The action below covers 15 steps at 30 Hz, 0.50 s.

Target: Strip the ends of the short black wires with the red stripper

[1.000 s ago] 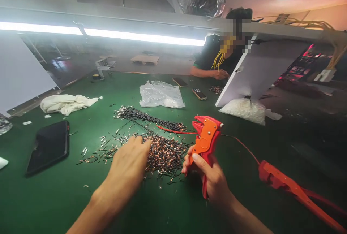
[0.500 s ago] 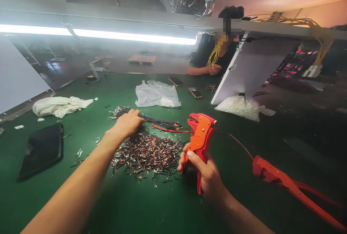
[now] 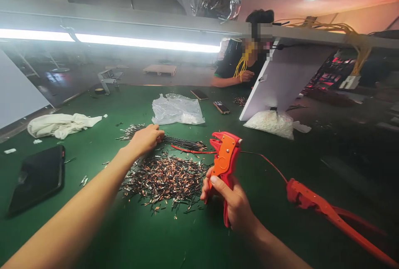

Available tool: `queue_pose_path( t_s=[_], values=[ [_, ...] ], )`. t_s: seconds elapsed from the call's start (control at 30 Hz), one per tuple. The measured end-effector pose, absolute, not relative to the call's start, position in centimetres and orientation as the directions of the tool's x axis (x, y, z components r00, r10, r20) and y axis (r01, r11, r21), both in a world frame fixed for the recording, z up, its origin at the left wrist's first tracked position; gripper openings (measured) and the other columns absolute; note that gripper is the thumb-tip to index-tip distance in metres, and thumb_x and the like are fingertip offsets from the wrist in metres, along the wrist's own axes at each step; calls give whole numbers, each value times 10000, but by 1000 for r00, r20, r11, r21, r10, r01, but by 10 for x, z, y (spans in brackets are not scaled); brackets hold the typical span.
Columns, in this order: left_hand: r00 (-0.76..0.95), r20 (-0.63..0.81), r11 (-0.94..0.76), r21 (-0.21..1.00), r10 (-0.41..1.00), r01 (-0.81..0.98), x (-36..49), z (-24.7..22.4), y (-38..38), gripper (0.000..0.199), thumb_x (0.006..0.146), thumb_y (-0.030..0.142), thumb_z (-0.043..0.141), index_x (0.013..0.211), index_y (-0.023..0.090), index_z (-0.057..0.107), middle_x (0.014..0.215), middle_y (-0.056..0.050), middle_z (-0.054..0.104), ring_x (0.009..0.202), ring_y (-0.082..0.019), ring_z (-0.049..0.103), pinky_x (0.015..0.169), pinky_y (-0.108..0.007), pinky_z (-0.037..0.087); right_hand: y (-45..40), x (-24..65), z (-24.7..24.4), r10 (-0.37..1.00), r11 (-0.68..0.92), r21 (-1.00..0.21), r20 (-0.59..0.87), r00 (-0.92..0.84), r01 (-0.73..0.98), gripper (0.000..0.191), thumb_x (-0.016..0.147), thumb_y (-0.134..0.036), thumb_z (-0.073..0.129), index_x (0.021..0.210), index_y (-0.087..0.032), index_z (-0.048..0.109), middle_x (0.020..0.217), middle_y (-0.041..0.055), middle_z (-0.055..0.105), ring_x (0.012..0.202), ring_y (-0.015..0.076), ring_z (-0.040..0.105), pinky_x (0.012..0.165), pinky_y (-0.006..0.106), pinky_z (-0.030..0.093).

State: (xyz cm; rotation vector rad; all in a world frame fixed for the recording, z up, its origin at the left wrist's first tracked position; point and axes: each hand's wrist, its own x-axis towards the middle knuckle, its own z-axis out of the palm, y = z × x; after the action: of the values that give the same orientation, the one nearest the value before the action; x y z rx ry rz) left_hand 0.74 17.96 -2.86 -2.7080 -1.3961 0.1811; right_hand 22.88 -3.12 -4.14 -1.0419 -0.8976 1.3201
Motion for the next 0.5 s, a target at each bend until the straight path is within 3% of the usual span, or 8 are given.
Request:
queue_pose_path(
  t_s=[0.17, 0.37, 0.5],
  values=[
    [621, -36, -619, -148, 783, 771, 15, -23, 193, 361, 926, 319, 591, 1256, 179, 545, 1296, -103, 555, 1108, -252, 587, 912, -475, 514, -31, 230, -40, 994, -42, -944, -72, 80, -328, 308, 810, -463, 646, 881, -187, 529, 699, -8, 571, 607, 170, 594, 586, 308, 473],
    [659, -196, -685, -135, 727, 716, 18, -21, 220, 316, 932, 331, 582, 1207, 173, 575, 1226, -93, 599, 1033, -222, 620, 868, -435, 537, -30, 230, -41, 995, -39, -948, -64, 71, -317, 294, 824, -459, 627, 886, -187, 536, 695, -12, 566, 583, 152, 561, 607, 315, 468],
    [652, -207, -681, -123, 729, 722, 18, -27, 229, 327, 931, 330, 584, 1215, 169, 568, 1224, -94, 598, 1027, -223, 623, 858, -433, 542, -29, 230, -43, 995, -21, -944, -53, 87, -328, 301, 821, -469, 627, 891, -190, 538, 693, -11, 569, 575, 153, 563, 592, 309, 461]
  ],
)
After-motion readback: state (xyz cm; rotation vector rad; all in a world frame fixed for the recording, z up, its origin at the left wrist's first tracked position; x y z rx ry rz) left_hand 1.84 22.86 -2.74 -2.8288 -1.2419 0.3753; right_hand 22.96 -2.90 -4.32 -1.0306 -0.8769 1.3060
